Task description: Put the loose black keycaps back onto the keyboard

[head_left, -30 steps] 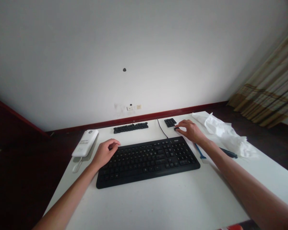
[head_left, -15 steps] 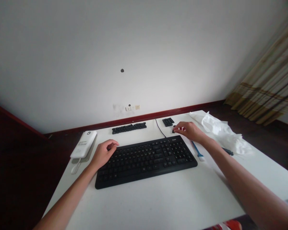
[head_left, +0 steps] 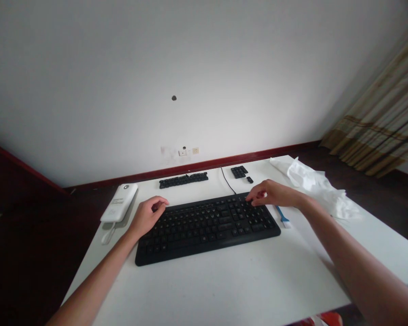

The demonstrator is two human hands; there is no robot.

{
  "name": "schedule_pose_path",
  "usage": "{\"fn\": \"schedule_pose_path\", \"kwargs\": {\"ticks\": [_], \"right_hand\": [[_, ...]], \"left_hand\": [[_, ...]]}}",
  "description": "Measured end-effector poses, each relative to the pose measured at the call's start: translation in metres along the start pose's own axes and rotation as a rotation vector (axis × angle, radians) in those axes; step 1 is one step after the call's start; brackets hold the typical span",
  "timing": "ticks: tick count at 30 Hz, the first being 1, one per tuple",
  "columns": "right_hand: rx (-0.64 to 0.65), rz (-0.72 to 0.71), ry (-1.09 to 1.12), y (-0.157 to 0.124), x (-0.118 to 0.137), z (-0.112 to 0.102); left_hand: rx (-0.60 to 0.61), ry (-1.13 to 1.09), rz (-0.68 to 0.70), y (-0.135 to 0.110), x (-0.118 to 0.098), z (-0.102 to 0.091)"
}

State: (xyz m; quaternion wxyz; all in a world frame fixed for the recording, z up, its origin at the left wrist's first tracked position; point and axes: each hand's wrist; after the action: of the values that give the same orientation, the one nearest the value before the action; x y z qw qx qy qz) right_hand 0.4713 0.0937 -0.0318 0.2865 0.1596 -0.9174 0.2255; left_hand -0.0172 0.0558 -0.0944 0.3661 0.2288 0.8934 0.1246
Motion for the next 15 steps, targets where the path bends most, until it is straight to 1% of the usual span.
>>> {"fn": "schedule_pose_path", "kwargs": {"ticks": [2,6,10,15], "right_hand": [[-0.028,-0.010,0.007,-0.001,0.000,-0.001],[-0.039,-0.034,-0.015,-0.007,0.006,-0.003],[-0.007,-0.053,-0.018,-0.011,0.015,-0.001],[0.026,-0.082,-0.039,-0.008,0.021,0.007]], "left_hand": [[-0.001,-0.004,-0.005,0.000,0.000,0.000],[-0.002,-0.008,-0.009,0.000,0.000,0.000],[0.003,-0.005,-0.010,0.001,-0.001,0.000],[0.000,-0.013,0.001,0.000,0.000,-0.001]]}}
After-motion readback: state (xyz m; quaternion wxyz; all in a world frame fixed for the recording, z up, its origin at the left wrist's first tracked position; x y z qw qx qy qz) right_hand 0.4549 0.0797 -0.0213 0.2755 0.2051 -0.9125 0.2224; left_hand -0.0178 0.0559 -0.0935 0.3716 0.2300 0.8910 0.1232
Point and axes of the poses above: each hand's wrist, its own y-axis towards the middle knuckle, its own z-axis out of the palm, x = y × z, and after that the axes turned 14 degrees about z, right-handed
